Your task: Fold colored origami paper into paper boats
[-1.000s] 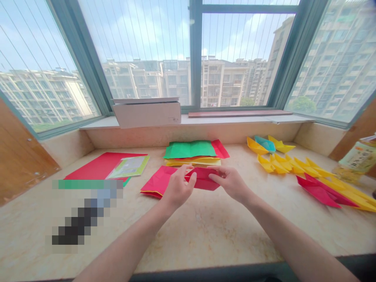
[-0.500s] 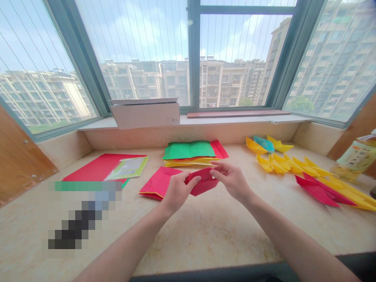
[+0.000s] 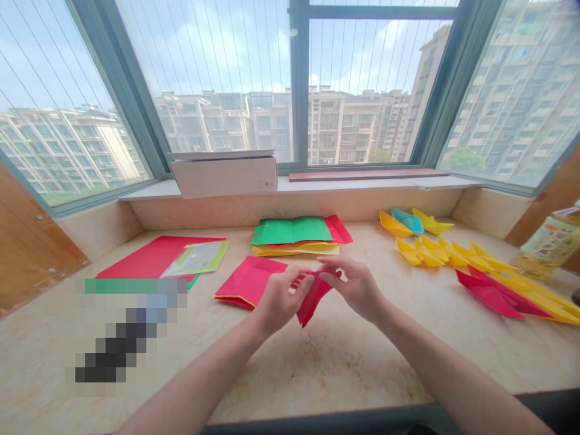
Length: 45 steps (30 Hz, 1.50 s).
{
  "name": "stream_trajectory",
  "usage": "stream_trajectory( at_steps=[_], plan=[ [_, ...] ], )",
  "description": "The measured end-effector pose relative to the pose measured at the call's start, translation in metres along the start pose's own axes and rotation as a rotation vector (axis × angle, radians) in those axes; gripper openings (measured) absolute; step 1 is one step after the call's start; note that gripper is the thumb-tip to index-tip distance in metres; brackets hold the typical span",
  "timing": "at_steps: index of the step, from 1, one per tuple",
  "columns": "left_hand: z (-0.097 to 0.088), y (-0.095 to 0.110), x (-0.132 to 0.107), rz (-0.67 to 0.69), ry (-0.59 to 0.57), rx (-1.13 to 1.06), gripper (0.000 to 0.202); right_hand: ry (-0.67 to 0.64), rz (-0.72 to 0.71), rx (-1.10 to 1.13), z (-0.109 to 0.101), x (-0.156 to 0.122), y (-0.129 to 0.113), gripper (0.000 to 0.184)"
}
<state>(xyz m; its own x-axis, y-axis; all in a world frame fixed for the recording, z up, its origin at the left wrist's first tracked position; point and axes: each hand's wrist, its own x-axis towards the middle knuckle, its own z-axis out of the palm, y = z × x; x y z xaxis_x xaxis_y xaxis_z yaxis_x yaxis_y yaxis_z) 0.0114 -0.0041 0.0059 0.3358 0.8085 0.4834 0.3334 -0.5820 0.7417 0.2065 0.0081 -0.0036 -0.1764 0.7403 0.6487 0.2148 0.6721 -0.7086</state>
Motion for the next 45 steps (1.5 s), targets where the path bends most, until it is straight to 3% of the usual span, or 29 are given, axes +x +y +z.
stream_trajectory(
  at_steps=[5,11,17,28,35,45],
  plan=[
    [-0.001,0.003,0.0,0.032,0.051,0.018,0.024,-0.029,-0.042,-0.011,0.002,-0.002,-0.005,0.023],
    [-0.001,0.007,-0.002,0.02,0.088,-0.011,0.022,-0.035,0.094,0.011,0.0,0.0,-0.01,0.025],
    [0.002,0.007,-0.001,-0.119,0.069,-0.204,0.025,0.014,0.157,0.022,0.0,0.002,-0.015,0.012],
    [0.005,0.006,0.0,-0.214,0.034,-0.299,0.025,0.014,0.276,0.069,0.002,0.002,-0.014,0.018],
    [0.008,0.002,-0.001,-0.247,0.016,-0.338,0.026,-0.012,0.244,0.045,0.002,0.002,-0.013,0.016],
    [0.005,0.004,0.0,-0.18,0.001,-0.208,0.031,0.02,0.188,0.008,0.003,0.001,-0.016,0.016]
  ],
)
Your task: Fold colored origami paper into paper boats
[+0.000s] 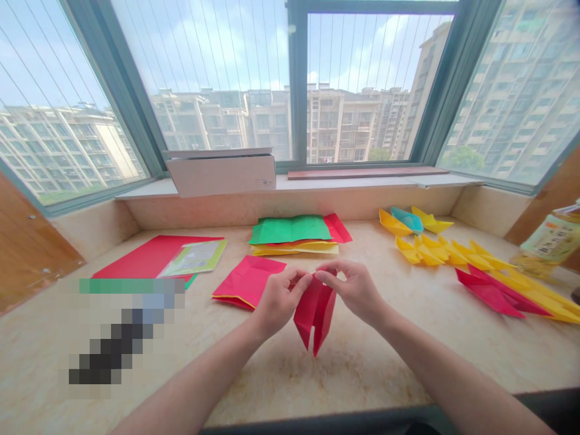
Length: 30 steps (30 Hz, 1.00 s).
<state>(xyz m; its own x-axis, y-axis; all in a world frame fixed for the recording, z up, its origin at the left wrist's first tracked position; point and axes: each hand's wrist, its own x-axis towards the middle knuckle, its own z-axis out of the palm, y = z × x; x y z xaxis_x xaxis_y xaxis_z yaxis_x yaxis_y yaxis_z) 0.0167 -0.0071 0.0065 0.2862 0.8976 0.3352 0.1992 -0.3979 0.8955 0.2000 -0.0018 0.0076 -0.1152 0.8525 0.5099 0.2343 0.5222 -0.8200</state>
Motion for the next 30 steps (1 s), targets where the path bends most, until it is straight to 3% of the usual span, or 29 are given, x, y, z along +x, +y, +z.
stream_trajectory(
  at_steps=[14,30],
  plan=[
    [0.0025,-0.0042,0.0006,-0.032,-0.006,-0.106,0.027,0.0,0.002,0.028,0.0006,0.0001,0.0018,0.015],
    [0.0019,-0.0029,0.0008,0.024,-0.044,0.062,0.027,-0.051,-0.004,0.017,0.0001,0.0004,0.0016,0.013]
  ],
)
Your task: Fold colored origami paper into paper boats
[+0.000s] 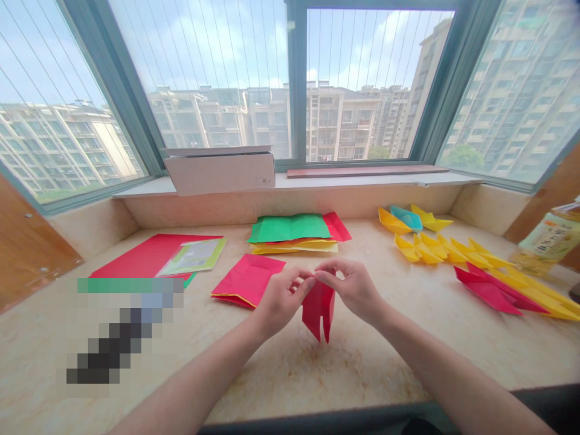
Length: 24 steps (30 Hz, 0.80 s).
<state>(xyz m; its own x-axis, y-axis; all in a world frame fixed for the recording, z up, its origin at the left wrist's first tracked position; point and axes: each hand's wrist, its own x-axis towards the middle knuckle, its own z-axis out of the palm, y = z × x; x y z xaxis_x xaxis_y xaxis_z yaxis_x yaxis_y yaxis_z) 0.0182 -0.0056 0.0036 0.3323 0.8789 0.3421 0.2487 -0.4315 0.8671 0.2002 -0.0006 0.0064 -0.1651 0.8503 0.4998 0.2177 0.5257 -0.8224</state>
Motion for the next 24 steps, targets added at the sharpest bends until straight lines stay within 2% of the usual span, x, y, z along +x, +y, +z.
stream_trajectory(
  at_steps=[5,18,24],
  plan=[
    [0.0004,0.0017,-0.0011,0.022,-0.031,-0.007,0.028,0.0,0.004,0.007,0.0007,-0.0008,-0.0008,0.015],
    [-0.0019,-0.0007,-0.0002,0.041,-0.006,0.009,0.027,-0.002,0.001,0.018,0.0005,-0.0008,0.0006,0.014],
    [-0.0021,-0.0014,0.0003,0.009,0.001,-0.038,0.026,-0.014,0.049,0.004,-0.0012,0.0,-0.0021,0.016]
  ],
)
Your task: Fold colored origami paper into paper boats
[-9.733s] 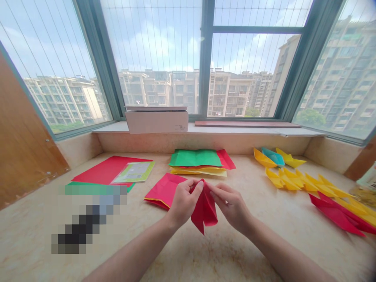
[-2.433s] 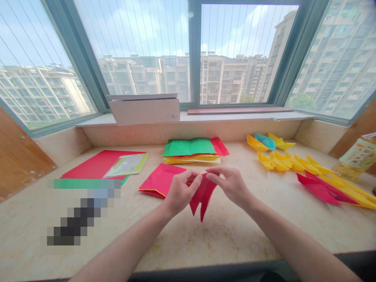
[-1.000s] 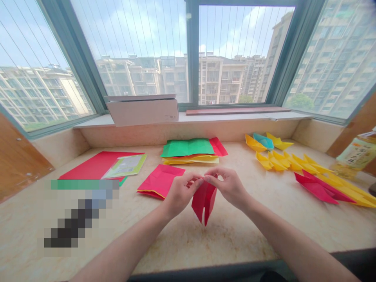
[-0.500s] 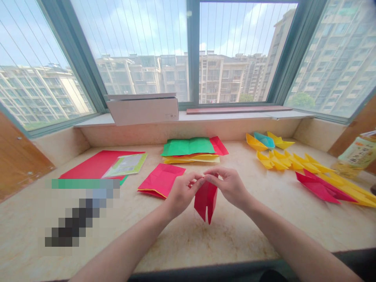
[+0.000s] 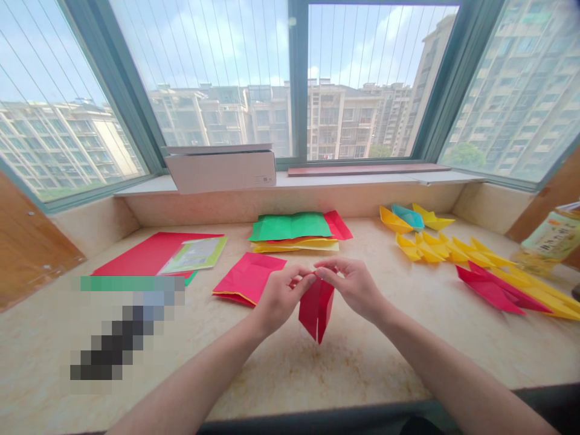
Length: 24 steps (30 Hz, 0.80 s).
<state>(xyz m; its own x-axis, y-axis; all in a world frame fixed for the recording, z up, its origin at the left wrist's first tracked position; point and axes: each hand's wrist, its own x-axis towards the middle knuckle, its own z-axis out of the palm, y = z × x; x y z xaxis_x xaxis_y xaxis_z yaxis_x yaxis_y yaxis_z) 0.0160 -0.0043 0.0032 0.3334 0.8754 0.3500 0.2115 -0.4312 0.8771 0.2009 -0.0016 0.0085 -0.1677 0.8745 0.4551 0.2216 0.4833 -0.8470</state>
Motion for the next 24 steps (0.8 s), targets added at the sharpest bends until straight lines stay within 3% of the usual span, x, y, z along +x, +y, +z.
stream_trajectory(
  at_steps=[20,24],
  plan=[
    [0.0011,-0.0005,-0.0012,-0.052,-0.002,0.009,0.028,0.01,-0.032,0.042,-0.0003,-0.0037,-0.003,0.014],
    [0.0038,0.001,-0.002,-0.054,-0.025,-0.045,0.026,0.028,0.02,0.101,0.0008,-0.0018,0.0024,0.02]
  ],
)
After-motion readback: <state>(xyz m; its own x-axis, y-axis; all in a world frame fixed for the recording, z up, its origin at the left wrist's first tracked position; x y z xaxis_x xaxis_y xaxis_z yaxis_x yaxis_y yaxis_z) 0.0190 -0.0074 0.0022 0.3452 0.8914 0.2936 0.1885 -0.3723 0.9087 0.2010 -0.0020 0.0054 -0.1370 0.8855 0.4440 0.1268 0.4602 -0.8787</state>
